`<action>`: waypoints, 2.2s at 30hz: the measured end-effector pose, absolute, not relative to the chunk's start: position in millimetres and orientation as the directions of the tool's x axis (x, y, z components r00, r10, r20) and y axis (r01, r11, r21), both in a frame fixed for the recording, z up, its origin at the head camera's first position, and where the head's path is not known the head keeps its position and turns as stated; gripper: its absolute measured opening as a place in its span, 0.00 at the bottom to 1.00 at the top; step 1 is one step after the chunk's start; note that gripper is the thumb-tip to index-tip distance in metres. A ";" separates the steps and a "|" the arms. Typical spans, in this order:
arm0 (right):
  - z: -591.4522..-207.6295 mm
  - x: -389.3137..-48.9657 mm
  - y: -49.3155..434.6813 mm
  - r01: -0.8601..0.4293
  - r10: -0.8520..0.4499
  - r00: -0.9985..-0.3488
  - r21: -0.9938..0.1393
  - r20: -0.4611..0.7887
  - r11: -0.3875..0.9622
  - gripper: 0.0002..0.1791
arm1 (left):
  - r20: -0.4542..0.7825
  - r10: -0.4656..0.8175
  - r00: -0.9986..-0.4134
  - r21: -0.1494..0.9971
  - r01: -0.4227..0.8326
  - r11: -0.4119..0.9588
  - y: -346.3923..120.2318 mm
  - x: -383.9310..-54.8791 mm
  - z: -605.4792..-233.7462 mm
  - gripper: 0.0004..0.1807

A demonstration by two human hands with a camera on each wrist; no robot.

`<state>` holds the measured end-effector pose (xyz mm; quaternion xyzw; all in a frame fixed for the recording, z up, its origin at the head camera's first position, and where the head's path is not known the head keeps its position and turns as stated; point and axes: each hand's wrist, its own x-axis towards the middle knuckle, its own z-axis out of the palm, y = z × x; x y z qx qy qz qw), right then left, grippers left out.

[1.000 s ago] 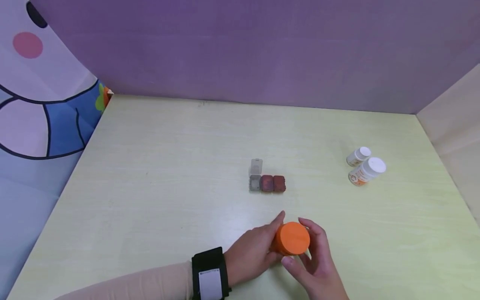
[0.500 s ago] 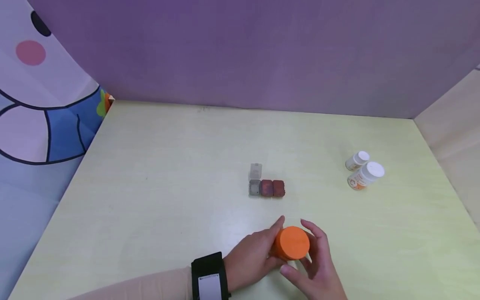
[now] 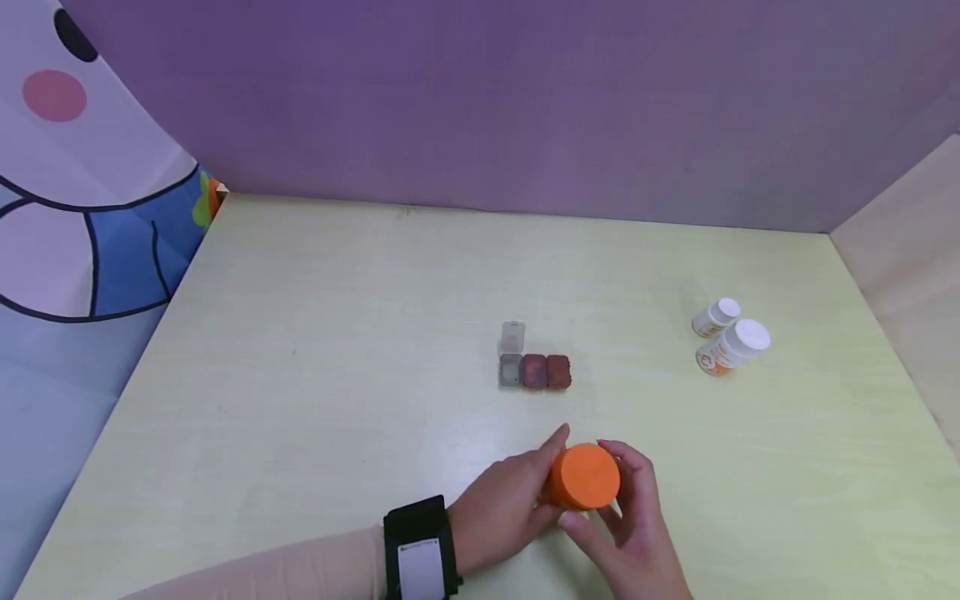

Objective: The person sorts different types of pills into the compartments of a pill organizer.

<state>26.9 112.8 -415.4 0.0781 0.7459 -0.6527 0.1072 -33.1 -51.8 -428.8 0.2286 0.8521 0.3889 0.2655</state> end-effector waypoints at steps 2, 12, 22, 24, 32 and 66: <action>-414.8 25.6 113.3 0.278 -0.021 -0.959 -0.953 -0.282 0.124 0.40 | -0.266 0.598 -0.756 0.783 0.192 0.591 -52.2 -33.4 -429.0 0.46; -414.9 28.4 122.3 0.262 -0.075 -0.958 -0.952 -0.276 0.158 0.36 | -0.283 0.592 -0.755 0.799 0.156 0.580 -52.5 -32.8 -428.8 0.49; -412.3 27.5 123.7 0.090 -0.115 -0.986 -0.971 -0.117 0.219 0.34 | -0.274 0.590 -0.759 0.796 0.165 0.582 -51.4 -33.4 -428.9 0.49; -412.0 27.5 124.6 0.068 -0.112 -0.989 -0.974 -0.093 0.215 0.34 | -0.273 0.588 -0.761 0.796 0.165 0.583 -51.5 -33.1 -429.0 0.49; -412.3 26.5 135.9 -0.034 -0.087 -0.996 -0.997 0.028 0.076 0.31 | -0.179 0.608 -0.774 0.825 0.219 0.521 -52.2 -32.1 -431.8 0.34; -430.9 -5.0 197.1 -0.003 -0.148 -0.962 -0.534 -0.229 0.845 0.35 | -0.244 0.583 -0.775 0.759 0.222 0.612 -51.0 -33.7 -428.7 0.34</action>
